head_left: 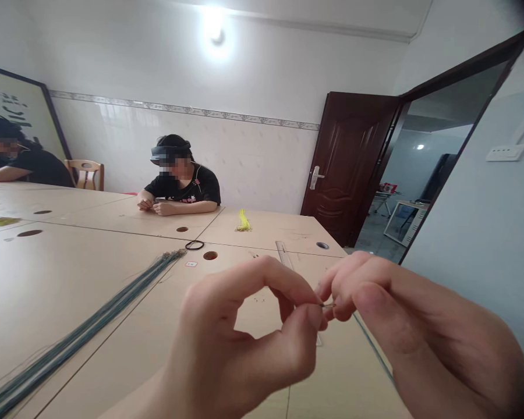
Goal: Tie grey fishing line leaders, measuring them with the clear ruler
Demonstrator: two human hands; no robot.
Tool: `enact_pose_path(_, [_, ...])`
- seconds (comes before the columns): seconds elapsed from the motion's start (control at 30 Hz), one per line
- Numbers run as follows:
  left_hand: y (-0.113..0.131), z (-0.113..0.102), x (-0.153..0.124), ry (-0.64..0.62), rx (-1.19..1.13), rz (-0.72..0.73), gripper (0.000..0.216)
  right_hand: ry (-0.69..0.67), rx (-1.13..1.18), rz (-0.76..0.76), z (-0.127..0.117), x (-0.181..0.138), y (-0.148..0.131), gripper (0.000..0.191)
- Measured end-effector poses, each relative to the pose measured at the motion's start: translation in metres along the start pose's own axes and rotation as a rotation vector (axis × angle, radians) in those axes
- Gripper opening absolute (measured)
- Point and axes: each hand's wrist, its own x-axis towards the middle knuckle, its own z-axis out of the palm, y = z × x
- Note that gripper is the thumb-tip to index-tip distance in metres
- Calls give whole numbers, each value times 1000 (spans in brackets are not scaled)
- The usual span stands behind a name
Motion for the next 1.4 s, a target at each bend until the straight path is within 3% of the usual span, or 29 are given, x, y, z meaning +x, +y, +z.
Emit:
enact_pose_path(0.23, [0, 2, -2, -20, -15, 1, 15, -124, 10, 126, 2, 2, -2, 29])
enact_pose_path(0.5, [1, 1, -1, -9, -39, 11, 16, -57, 64, 130, 3, 0, -2, 27])
enact_pose_path(0.7, [-1, 1, 0, 17, -46, 5, 15, 28, -50, 48, 4, -1, 0, 6])
enact_pose_path(0.83, [-1, 1, -2, -1, -38, -4, 13, 48, -45, -22, 6, -1, 0, 11])
enact_pose_path(1.13, [-1, 0, -2, -4, -50, 4, 17, -78, -31, -278, 3, 2, 15, 19])
enact_pose_path(1.27, [-1, -2, -2, -7, -53, 6, 18, 15, 2, -138, 4, -1, 10, 9])
enact_pose_path(1.33, [-1, -2, -3, -21, -70, -3, 18, 23, 38, 1, 3, -1, 6, 22])
enact_pose_path(1.4, [-1, -1, -3, -45, -102, -9, 18, -62, 114, 101, 0, 0, 4, 38])
